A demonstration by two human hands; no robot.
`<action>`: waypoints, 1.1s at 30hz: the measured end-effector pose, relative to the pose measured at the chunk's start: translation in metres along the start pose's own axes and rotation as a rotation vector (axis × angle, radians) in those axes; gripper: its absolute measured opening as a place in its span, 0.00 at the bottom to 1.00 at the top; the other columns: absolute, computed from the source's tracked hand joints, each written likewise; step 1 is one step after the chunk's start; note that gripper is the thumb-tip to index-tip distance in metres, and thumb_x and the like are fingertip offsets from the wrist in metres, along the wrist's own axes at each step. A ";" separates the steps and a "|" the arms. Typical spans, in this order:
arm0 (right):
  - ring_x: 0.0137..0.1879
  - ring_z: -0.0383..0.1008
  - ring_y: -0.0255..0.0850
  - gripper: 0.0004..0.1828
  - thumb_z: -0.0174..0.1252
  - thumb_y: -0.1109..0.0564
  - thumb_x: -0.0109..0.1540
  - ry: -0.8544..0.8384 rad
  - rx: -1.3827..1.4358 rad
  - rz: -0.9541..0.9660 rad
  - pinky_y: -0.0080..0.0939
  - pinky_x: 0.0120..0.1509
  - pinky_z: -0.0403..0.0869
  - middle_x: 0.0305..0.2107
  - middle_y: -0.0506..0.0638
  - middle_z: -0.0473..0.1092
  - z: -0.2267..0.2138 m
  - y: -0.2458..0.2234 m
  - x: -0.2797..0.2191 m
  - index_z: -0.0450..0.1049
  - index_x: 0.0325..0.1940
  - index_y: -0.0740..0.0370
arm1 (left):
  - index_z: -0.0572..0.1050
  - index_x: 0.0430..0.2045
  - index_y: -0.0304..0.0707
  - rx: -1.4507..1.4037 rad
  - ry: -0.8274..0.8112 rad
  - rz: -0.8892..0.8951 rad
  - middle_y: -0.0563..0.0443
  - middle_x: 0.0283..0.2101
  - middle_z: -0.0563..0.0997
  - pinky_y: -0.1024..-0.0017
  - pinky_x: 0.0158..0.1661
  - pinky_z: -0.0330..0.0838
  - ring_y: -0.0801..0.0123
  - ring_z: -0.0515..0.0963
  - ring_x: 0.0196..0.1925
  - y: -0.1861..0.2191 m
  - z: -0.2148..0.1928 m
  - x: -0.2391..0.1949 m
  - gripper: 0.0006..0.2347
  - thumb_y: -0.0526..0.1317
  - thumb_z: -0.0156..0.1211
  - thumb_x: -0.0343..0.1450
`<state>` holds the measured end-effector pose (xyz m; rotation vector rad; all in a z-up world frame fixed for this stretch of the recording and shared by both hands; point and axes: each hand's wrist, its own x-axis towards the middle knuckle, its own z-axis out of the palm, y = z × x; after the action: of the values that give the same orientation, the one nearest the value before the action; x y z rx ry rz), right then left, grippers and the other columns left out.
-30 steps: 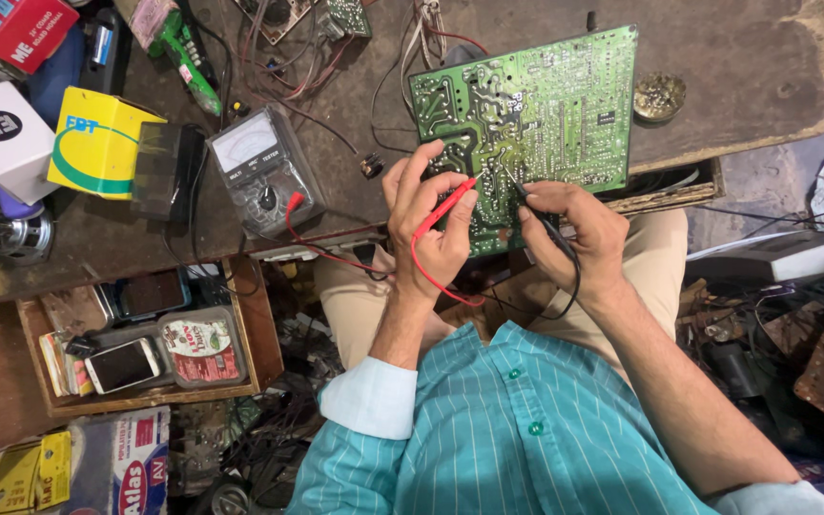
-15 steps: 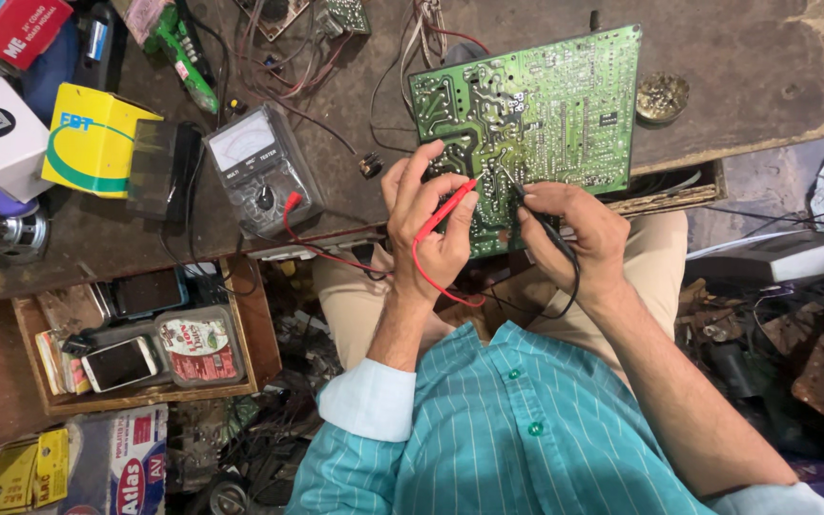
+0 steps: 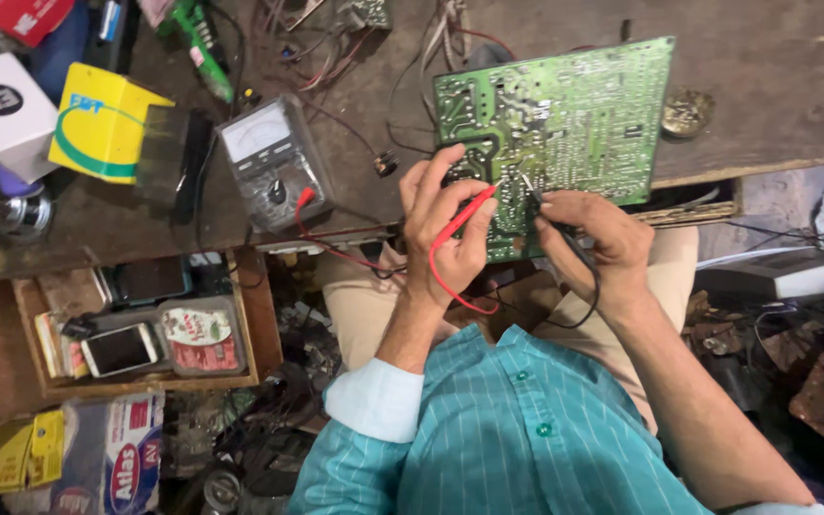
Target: The person uses a multimeter to test points on a green circuit board, then uses a soldering iron to touch and reflow solder joints on the board. The board remains on the workbench throughout.
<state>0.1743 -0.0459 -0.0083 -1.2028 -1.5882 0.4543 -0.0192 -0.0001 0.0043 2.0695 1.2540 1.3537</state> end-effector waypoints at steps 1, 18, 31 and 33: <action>0.52 0.82 0.46 0.10 0.67 0.69 0.61 -0.003 0.002 0.002 0.40 0.58 0.78 0.44 0.58 0.78 0.000 0.000 0.000 0.77 0.45 0.66 | 0.79 0.38 0.36 -0.005 0.000 -0.006 0.42 0.62 0.75 0.57 0.63 0.67 0.47 0.72 0.61 0.000 0.000 -0.001 0.06 0.36 0.67 0.71; 0.45 0.80 0.42 0.09 0.66 0.67 0.59 -0.076 0.058 -0.021 0.37 0.48 0.77 0.38 0.53 0.77 -0.023 -0.019 0.001 0.76 0.42 0.63 | 0.81 0.38 0.36 0.023 -0.115 0.134 0.40 0.62 0.75 0.56 0.61 0.67 0.45 0.74 0.60 0.023 -0.024 -0.004 0.08 0.35 0.69 0.68; 0.57 0.77 0.44 0.37 0.66 0.61 0.55 -0.321 -0.105 0.309 0.43 0.59 0.78 0.53 0.55 0.73 -0.157 -0.025 -0.048 0.62 0.67 0.59 | 0.78 0.35 0.29 -0.209 -0.411 0.295 0.40 0.51 0.79 0.63 0.53 0.76 0.51 0.81 0.52 0.067 -0.007 -0.026 0.07 0.27 0.66 0.66; 0.56 0.77 0.43 0.37 0.66 0.62 0.55 -0.262 -0.178 0.437 0.43 0.59 0.77 0.53 0.55 0.73 -0.222 -0.008 -0.070 0.62 0.67 0.59 | 0.78 0.34 0.29 -0.209 -0.333 0.271 0.41 0.48 0.80 0.64 0.51 0.77 0.52 0.82 0.50 0.066 -0.007 -0.021 0.07 0.26 0.66 0.65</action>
<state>0.3625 -0.1707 0.0478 -1.6946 -1.6063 0.7899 0.0031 -0.0545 0.0420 2.2519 0.6855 1.1254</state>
